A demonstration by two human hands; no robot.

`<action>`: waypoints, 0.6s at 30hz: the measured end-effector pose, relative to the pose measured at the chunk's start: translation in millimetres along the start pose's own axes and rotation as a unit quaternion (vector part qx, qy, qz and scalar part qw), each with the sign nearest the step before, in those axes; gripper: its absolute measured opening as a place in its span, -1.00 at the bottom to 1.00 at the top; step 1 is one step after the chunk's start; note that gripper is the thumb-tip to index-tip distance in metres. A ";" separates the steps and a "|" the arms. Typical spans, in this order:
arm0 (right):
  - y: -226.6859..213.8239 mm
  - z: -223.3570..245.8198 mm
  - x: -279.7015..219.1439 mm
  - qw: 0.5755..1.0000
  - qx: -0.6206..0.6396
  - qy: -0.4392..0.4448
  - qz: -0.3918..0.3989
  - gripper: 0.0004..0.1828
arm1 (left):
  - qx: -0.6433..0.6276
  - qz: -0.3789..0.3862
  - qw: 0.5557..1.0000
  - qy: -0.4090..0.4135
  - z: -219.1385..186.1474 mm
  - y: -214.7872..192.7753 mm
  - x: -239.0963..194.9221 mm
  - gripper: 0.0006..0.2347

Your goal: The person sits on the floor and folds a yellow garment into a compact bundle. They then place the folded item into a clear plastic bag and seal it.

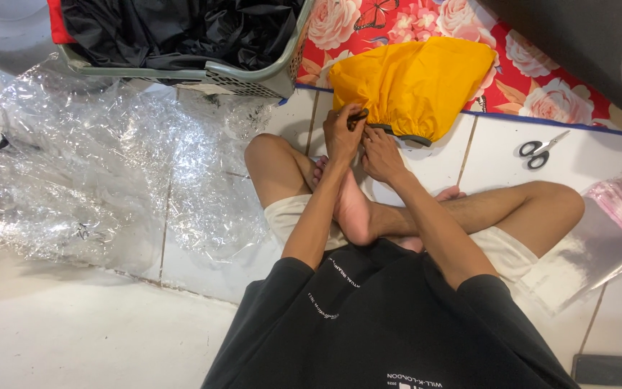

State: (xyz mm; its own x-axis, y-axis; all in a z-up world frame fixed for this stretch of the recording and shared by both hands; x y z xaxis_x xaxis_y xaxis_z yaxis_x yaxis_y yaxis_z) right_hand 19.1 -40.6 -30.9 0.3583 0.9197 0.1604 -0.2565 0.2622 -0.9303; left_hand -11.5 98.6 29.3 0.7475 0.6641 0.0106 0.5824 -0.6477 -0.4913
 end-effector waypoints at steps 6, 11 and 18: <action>66.1 -26.3 -22.8 0.997 0.060 0.004 0.047 -0.50 | 0.110 0.085 0.981 0.135 36.4 28.1 10.0 -0.85; -21.7 7.9 -15.9 0.966 0.250 0.059 0.031 -0.42 | 0.162 0.075 0.967 0.183 55.7 39.5 8.5 -0.88; -65.3 11.3 1.5 0.960 0.180 0.158 -0.144 -0.58 | 0.166 0.127 0.970 0.127 78.3 43.9 9.8 -0.80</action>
State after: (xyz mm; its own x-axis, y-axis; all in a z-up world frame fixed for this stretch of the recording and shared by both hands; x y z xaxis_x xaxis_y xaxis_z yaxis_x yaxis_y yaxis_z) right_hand 26.2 -53.1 33.8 0.7014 0.6736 0.2330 -0.3787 0.6291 -0.6788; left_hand -3.5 105.9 -60.4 0.9326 0.3580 0.0454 0.2653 -0.5950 -0.7587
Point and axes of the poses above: each hand's wrist, its own x-axis towards the middle knuckle, its own y-axis out of the palm, z = x × y, the point moved 1 cm from there along x, towards the middle knuckle, and after that the axes turned 12 degrees about -y, right-handed, at the moved point
